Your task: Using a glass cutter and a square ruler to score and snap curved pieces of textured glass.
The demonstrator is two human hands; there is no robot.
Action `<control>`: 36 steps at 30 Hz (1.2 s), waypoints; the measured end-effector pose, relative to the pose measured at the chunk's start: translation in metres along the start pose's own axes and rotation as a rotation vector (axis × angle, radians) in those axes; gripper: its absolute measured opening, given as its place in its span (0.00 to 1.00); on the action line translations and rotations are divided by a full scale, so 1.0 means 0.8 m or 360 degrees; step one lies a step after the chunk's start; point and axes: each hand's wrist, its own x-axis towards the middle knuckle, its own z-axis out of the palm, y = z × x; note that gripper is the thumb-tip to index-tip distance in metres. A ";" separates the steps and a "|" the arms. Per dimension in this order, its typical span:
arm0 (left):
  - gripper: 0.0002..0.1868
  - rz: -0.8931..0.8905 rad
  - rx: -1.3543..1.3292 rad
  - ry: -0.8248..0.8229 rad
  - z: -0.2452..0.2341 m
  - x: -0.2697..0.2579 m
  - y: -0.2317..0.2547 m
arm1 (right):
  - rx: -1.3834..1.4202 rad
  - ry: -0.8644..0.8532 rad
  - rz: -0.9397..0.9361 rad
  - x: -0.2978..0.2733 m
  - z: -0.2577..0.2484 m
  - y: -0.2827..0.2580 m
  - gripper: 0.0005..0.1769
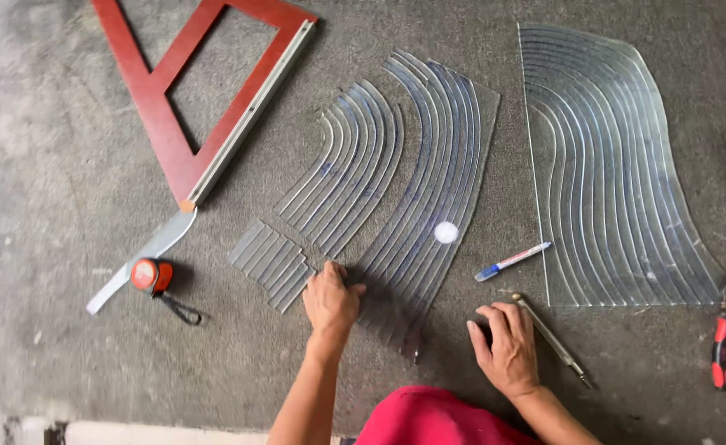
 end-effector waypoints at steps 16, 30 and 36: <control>0.18 0.0081 0.0290 -0.0217 0.022 0.020 -0.015 | 0.0447 -0.0322 -0.1089 0.237 0.025 0.005 0.17; 0.26 0.0155 0.0031 0.0085 -0.029 -0.030 0.054 | 0.0437 -0.0708 -0.1339 0.339 0.093 -0.061 0.25; 0.24 0.0161 0.0084 0.0398 0.008 -0.040 0.042 | 0.0466 -0.0875 -0.1150 0.328 0.111 -0.055 0.31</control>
